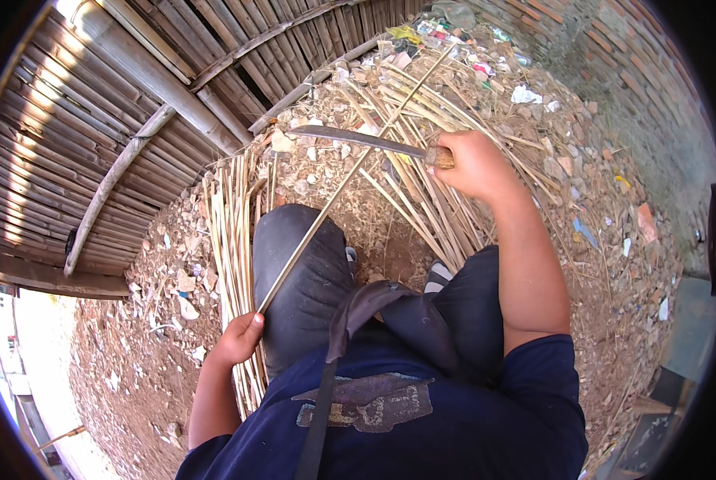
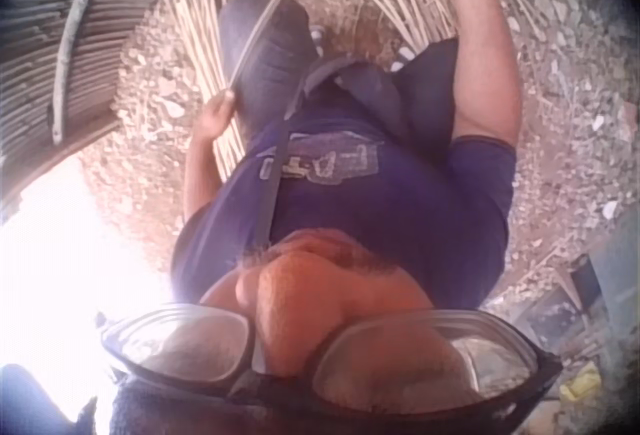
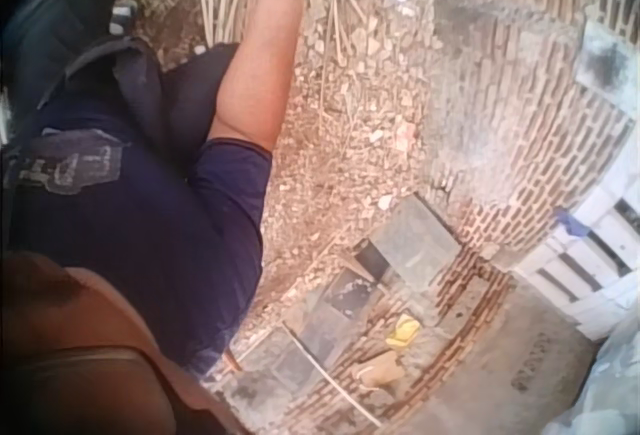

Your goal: The person uses a blade to shave and thin down long strips of bamboo, holding the bamboo in one hand while sliding the blade along the length of the strip.

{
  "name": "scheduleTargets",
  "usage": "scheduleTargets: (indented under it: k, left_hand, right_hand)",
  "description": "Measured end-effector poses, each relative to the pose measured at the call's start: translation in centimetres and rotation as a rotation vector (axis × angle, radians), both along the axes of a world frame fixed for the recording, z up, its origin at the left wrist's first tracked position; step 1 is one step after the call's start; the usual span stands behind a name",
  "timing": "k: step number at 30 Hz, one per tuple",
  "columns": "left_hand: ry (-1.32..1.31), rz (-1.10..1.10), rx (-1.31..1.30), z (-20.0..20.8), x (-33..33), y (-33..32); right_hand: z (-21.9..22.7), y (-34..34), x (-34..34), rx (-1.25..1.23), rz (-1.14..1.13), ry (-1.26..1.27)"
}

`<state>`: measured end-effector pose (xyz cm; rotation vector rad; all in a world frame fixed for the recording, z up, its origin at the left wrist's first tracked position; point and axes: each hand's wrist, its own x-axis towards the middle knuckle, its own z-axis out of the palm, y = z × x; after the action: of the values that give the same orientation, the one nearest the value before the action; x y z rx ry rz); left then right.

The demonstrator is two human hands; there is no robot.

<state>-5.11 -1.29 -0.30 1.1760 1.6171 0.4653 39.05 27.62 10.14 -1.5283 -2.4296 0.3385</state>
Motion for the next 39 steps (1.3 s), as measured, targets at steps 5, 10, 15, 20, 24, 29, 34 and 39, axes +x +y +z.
scheduleTargets:
  k: [5, 10, 15, 20, 24, 29, 34, 39]
  left_hand:
    - [-0.012, -0.037, -0.034, 0.9, 0.2, 0.7]
    - [-0.010, -0.029, -0.069, 0.7, 0.1, 0.7]
    - [-0.029, 0.002, -0.107, -0.2, -0.5, 0.3]
    - [0.150, -0.040, 0.128, 0.8, 1.1, 0.6]
    - [0.201, -0.037, 0.060, 1.5, 1.3, 0.8]
    - [0.159, -0.055, 0.079, -0.6, 0.5, 0.6]
    - [-0.043, 0.001, -0.113, -0.7, -0.5, 1.6]
    - [0.130, -0.014, -0.034, 0.1, 0.2, 0.4]
  right_hand:
    - [0.9, 0.1, 0.2, 0.174, -0.032, -0.162]
    - [0.9, -1.2, -1.6, 0.054, 0.060, -0.212]
    - [-0.7, -3.2, -5.6, 0.048, 0.215, -0.228]
    - [-4.5, 1.6, -3.3, -0.071, -0.105, 0.089]
    - [-4.3, 2.1, -2.2, 0.016, -0.210, 0.061]
    - [-3.3, 0.3, -4.5, -0.159, 0.008, -0.041]
    - [-6.3, 3.3, -2.2, -0.136, -0.164, 0.129]
    - [-3.4, -0.4, -5.9, 0.013, 0.165, -0.062]
